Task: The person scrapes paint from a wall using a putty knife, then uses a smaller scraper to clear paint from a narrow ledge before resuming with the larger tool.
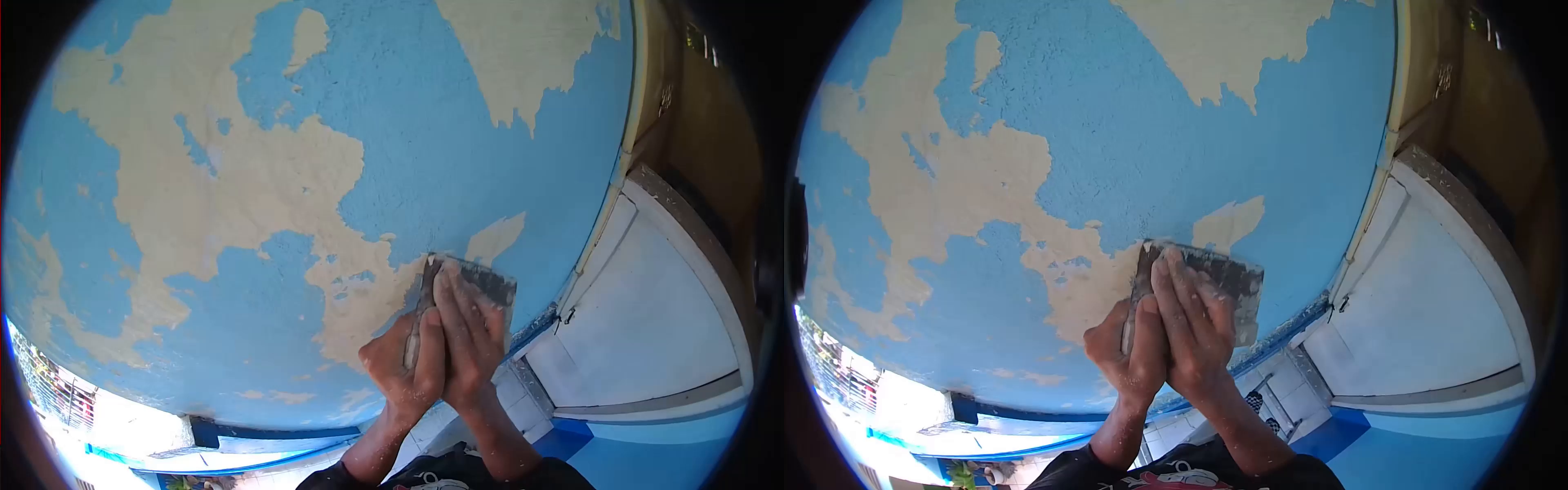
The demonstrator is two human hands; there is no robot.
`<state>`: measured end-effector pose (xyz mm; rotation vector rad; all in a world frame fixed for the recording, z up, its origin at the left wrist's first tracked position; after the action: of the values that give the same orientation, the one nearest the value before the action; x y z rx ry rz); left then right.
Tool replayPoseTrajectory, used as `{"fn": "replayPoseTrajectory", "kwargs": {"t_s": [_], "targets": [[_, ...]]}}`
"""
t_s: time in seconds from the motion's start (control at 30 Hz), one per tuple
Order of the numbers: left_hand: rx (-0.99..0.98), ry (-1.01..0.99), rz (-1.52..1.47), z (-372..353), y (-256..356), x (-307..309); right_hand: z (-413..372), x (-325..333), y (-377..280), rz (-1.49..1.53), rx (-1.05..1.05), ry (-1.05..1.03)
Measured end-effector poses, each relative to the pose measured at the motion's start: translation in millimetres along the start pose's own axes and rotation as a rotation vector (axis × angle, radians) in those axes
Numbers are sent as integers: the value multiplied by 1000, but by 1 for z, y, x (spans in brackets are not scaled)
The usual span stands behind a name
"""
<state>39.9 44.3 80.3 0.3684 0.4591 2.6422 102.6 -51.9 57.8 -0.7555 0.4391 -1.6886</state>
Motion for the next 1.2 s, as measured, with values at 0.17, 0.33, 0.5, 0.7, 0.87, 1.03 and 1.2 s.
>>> {"fn": "replayPoseTrajectory", "kwargs": {"t_s": [0.17, 0.33, 0.5, 0.7, 0.87, 1.03, 1.2], "targets": [[274, -24, -51, -18, -1, -2, -8, 18, -4, -23, -11, -27], [219, -26, 18, -23, -7, -11, -8, 13, 9, -5, 21, 7], [243, 4, -24, -28, -5, -3, -15, 13, 6, 21, 13, 14], [295, -4, 14, -33, -14, 0, -15, 8, 7, 19, -5, 0], [230, 24, -31, -30, -17, -11, -14, 6, 15, 9, 14, 37], [250, 37, -43, -25, -14, -19, 0, 18, 16, 8, 16, 24], [309, 58, -39, -45, -15, -22, -15, 12, 31, 23, 8, -23]]}}
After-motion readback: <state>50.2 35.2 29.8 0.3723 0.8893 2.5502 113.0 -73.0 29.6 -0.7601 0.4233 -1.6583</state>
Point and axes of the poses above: each hand's wrist, its own z-axis towards the middle knuckle, its own x-axis out of the back of the hand, y = z × x, the point moved 10 cm from there along z, towards the middle knuckle, and after that the axes turned 13 degrees about -x, right-handed, at the moved point
